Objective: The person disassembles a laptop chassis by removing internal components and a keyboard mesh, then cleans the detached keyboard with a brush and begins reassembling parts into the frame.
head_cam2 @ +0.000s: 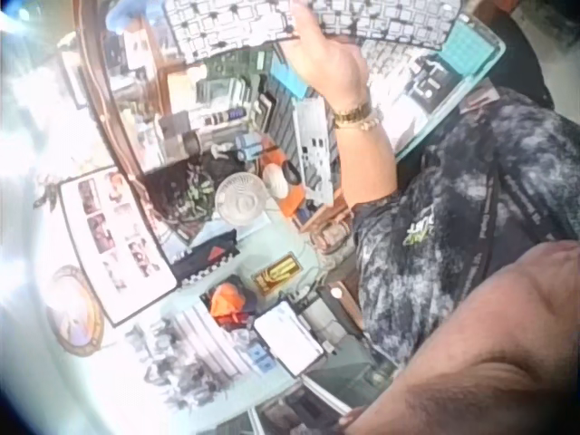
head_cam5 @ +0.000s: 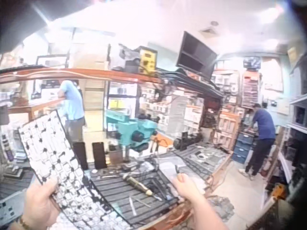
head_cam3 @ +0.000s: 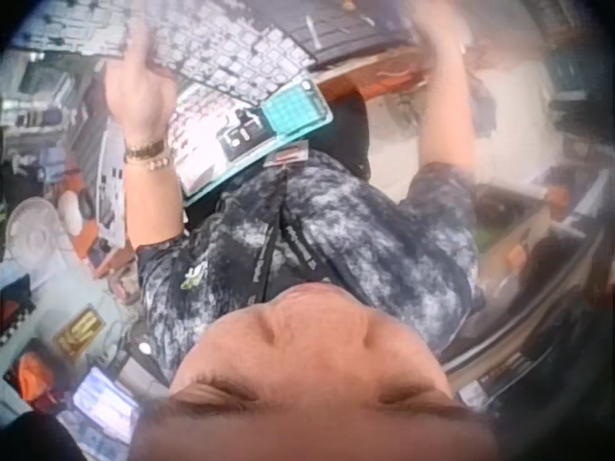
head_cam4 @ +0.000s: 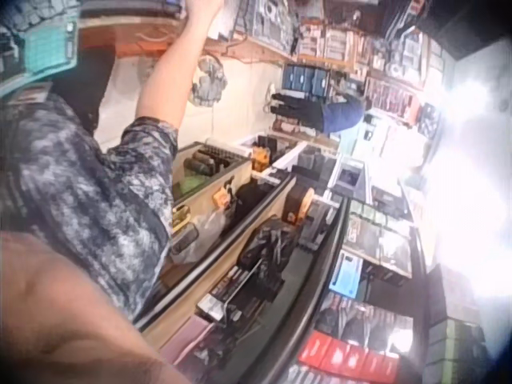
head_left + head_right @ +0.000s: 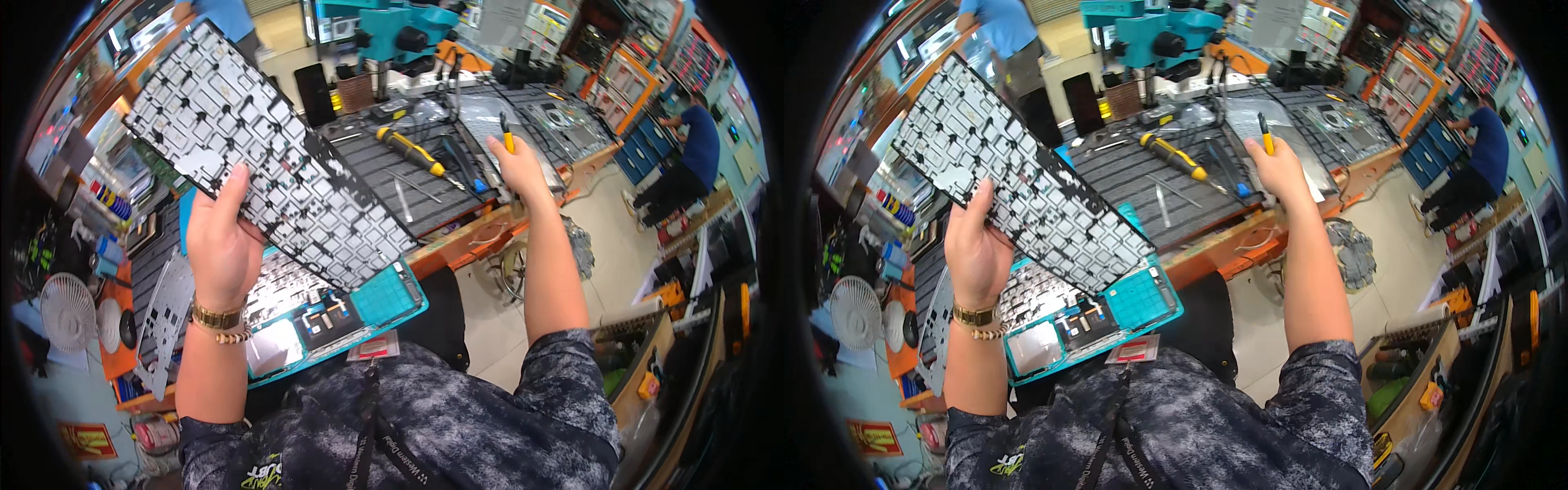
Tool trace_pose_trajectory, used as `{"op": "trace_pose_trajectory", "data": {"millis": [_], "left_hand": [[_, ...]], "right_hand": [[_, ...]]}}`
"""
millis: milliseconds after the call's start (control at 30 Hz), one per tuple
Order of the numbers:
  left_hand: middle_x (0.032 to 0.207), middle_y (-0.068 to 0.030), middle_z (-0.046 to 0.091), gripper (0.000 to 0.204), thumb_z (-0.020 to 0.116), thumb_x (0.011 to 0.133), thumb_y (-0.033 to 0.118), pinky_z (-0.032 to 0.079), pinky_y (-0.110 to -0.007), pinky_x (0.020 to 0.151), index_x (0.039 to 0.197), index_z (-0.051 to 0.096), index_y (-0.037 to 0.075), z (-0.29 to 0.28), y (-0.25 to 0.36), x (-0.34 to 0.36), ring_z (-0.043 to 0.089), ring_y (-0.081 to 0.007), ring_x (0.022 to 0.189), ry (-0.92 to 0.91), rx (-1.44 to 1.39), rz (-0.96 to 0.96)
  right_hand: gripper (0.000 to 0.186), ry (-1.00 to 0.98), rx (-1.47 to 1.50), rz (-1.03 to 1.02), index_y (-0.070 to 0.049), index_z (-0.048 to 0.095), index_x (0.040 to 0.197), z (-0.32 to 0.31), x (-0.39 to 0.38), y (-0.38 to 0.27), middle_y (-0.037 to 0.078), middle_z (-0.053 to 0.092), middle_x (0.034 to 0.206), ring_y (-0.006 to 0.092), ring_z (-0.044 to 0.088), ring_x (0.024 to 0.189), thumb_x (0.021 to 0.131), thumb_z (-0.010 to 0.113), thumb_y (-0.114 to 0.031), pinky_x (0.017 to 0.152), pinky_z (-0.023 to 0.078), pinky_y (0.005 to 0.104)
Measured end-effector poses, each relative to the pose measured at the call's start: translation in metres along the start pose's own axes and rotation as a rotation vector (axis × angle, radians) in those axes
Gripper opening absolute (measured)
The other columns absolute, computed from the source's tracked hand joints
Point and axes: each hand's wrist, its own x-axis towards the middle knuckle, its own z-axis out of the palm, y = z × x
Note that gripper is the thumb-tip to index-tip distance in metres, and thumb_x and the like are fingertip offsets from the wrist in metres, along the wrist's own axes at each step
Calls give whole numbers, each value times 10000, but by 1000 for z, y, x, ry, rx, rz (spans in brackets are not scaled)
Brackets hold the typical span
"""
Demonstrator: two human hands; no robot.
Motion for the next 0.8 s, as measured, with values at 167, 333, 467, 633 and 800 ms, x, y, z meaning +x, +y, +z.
{"op": "trace_pose_trajectory", "data": {"millis": [167, 333, 467, 633, 800], "left_hand": [[1324, -126, 763, 319, 664, 1132, 137, 560, -387, 1055, 1402, 659, -33, -68, 29, -53, 725, -196, 1173, 223, 243, 6], [1388, -98, 752, 381, 644, 1148, 132, 512, -369, 1129, 1493, 642, -29, -52, 12, -61, 686, -196, 1269, 114, 235, -52], [1488, -85, 709, 415, 626, 1169, 175, 501, -360, 1164, 1538, 620, -14, -55, 10, -72, 657, -166, 1325, 111, 142, -149], [1567, -99, 658, 472, 607, 1175, 170, 460, -380, 1239, 1603, 553, -20, -29, -6, -71, 605, -182, 1428, -20, 72, -227], [1590, -122, 641, 468, 584, 1165, 106, 469, -410, 1251, 1612, 541, -22, -14, -16, -71, 604, -220, 1463, -40, -223, -318]], "right_hand": [[492, -63, -489, -218, 39, 673, 1358, 83, 57, -13, 379, 740, 1260, 539, 703, 1251, 1001, 682, -300, 1053, 560, 579], [460, 209, -453, -457, 59, 695, 1356, 47, 54, 48, 308, 719, 1315, 495, 694, 1226, 969, 788, -172, 1063, 545, 552], [252, -284, 323, -435, 1, 651, 1298, 66, -36, -76, 110, 720, 1092, 200, 669, 924, 1112, 675, -168, 865, 557, 349], [674, -1036, 837, -333, -12, 551, 1399, 63, -159, -157, 155, 719, 1244, 250, 737, 1023, 870, 855, -299, 892, 619, 411], [1262, -1304, 999, -285, 79, 318, 1710, 90, -187, -143, 173, 528, 1681, 306, 554, 1516, 835, 968, -556, 1257, 447, 481]]}}
